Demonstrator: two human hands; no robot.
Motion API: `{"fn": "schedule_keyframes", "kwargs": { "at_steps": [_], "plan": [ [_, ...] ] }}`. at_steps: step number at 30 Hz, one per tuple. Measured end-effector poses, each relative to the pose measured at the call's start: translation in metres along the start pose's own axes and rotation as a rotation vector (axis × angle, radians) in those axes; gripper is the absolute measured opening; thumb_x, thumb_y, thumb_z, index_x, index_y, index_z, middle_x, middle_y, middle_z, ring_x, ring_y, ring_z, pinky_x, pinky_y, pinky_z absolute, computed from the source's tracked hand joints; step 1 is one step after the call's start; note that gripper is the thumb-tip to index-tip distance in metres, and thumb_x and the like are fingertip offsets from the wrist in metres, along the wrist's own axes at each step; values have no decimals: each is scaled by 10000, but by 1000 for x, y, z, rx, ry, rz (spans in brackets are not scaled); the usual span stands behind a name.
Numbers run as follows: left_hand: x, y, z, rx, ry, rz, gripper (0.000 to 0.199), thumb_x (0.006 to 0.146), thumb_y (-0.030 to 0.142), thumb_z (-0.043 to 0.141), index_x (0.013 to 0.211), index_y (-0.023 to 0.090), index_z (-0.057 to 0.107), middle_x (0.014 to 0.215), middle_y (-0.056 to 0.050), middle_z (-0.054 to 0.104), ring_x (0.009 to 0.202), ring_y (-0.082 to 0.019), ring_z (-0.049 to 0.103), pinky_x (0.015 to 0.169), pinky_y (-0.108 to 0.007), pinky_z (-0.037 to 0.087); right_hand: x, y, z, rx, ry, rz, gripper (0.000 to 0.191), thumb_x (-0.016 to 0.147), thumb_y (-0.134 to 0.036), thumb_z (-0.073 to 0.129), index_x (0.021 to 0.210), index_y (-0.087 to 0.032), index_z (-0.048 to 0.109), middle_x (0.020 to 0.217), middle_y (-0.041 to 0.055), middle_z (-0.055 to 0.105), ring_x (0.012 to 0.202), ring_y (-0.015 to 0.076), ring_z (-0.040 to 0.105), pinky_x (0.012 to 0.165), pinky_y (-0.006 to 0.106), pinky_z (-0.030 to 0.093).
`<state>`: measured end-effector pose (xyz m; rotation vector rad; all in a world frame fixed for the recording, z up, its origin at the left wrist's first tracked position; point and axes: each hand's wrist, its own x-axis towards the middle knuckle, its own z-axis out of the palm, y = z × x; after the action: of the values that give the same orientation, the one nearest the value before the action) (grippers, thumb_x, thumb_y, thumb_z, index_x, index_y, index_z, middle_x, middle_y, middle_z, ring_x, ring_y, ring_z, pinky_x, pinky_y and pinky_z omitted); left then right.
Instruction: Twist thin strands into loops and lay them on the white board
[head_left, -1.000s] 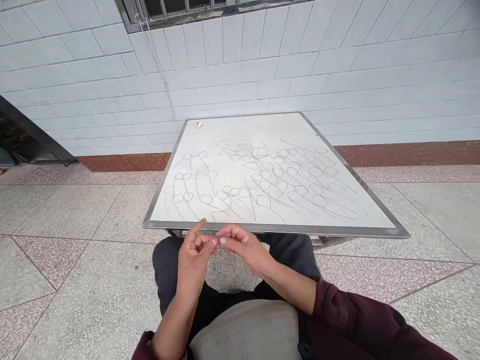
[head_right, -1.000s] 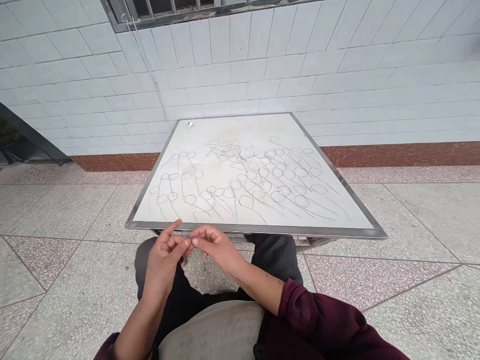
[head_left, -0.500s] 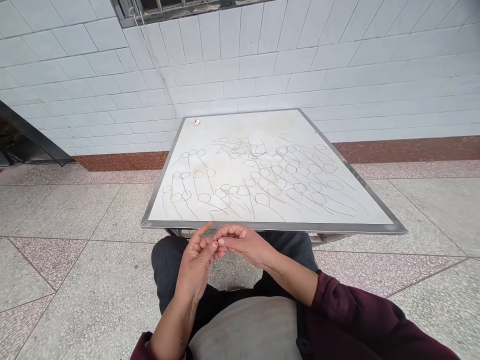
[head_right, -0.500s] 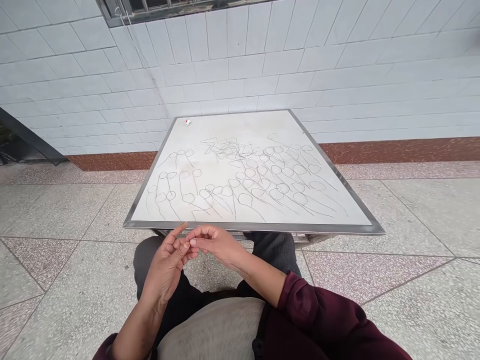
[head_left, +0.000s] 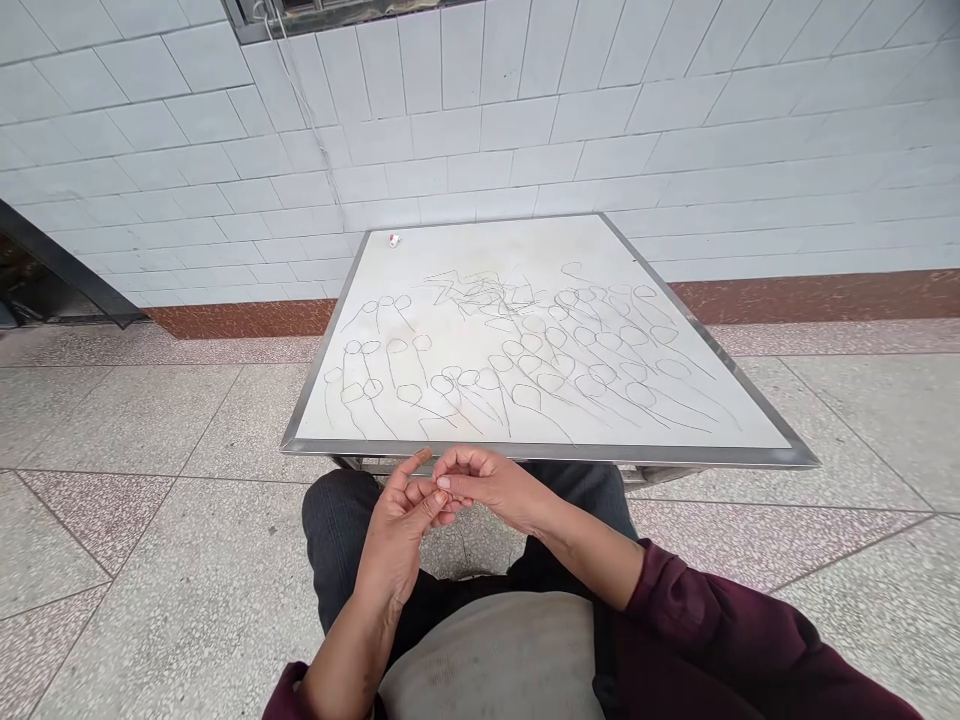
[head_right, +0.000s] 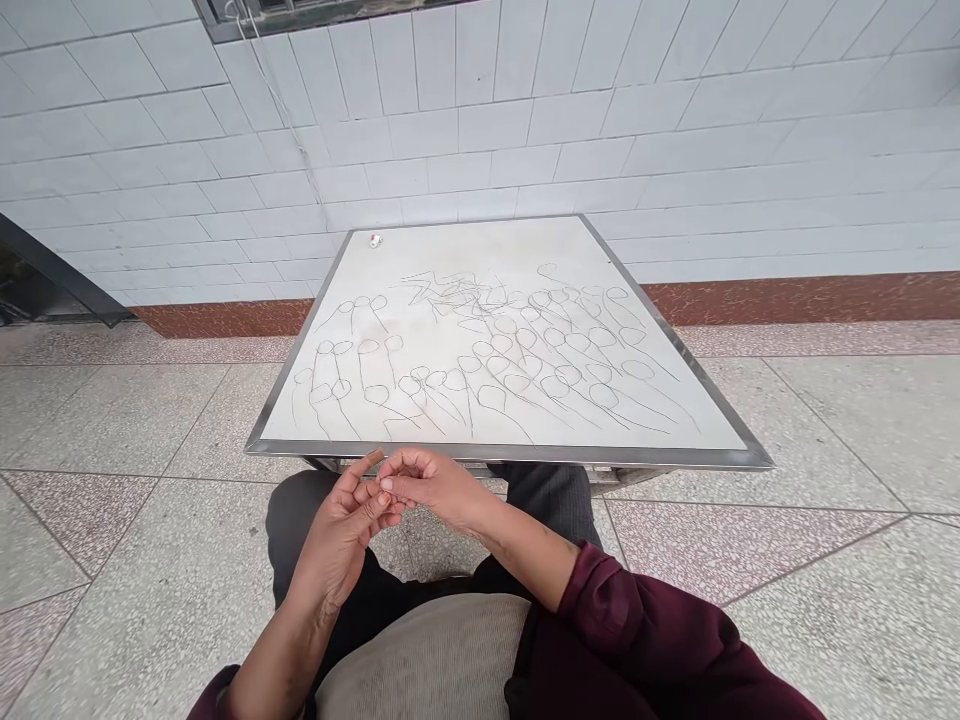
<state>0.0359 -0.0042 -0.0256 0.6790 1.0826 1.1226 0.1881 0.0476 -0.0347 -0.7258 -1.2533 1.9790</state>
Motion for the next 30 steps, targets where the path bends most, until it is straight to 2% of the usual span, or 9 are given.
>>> {"fn": "schedule_keyframes", "kwargs": {
  "at_steps": [8, 12, 18, 24, 30],
  "plan": [
    [-1, -4, 0, -86, -52, -49, 591, 765, 228, 758, 1304, 205, 517, 748, 10, 669, 696, -95, 604, 609, -194, 390, -2, -9, 1, -73, -48, -33, 192, 845, -343, 664, 845, -166, 588, 680, -30, 598, 592, 90, 554, 588, 238, 413],
    [-3, -3, 3, -145, -66, -26, 604, 765, 201, 751, 1322, 226, 518, 710, 29, 650, 699, -95, 597, 695, -212, 404, -4, -10, 4, -71, -34, -40, 192, 840, -347, 668, 840, -173, 588, 678, -28, 600, 599, 99, 563, 609, 254, 425],
    [-5, -3, 8, -219, -66, 55, 620, 740, 154, 754, 1312, 258, 539, 641, 71, 576, 678, -82, 565, 795, -233, 408, -5, -3, 12, 18, 28, -98, 192, 827, -349, 681, 824, -188, 577, 685, -35, 572, 609, 99, 526, 624, 267, 427],
    [-6, -6, 8, -171, -97, 97, 598, 752, 150, 737, 1308, 258, 543, 672, 60, 601, 692, -97, 562, 837, -260, 393, -4, 0, 13, 64, 133, -118, 203, 788, -355, 717, 811, -194, 596, 697, -42, 522, 576, 83, 437, 575, 253, 360],
    [-12, -12, 7, -131, -100, 91, 561, 768, 168, 729, 1294, 250, 554, 691, 48, 591, 690, -99, 533, 772, -236, 378, 0, -5, 8, 144, 266, -91, 260, 723, -372, 764, 796, -191, 592, 684, -49, 480, 563, 78, 358, 552, 251, 288]
  ]
}}
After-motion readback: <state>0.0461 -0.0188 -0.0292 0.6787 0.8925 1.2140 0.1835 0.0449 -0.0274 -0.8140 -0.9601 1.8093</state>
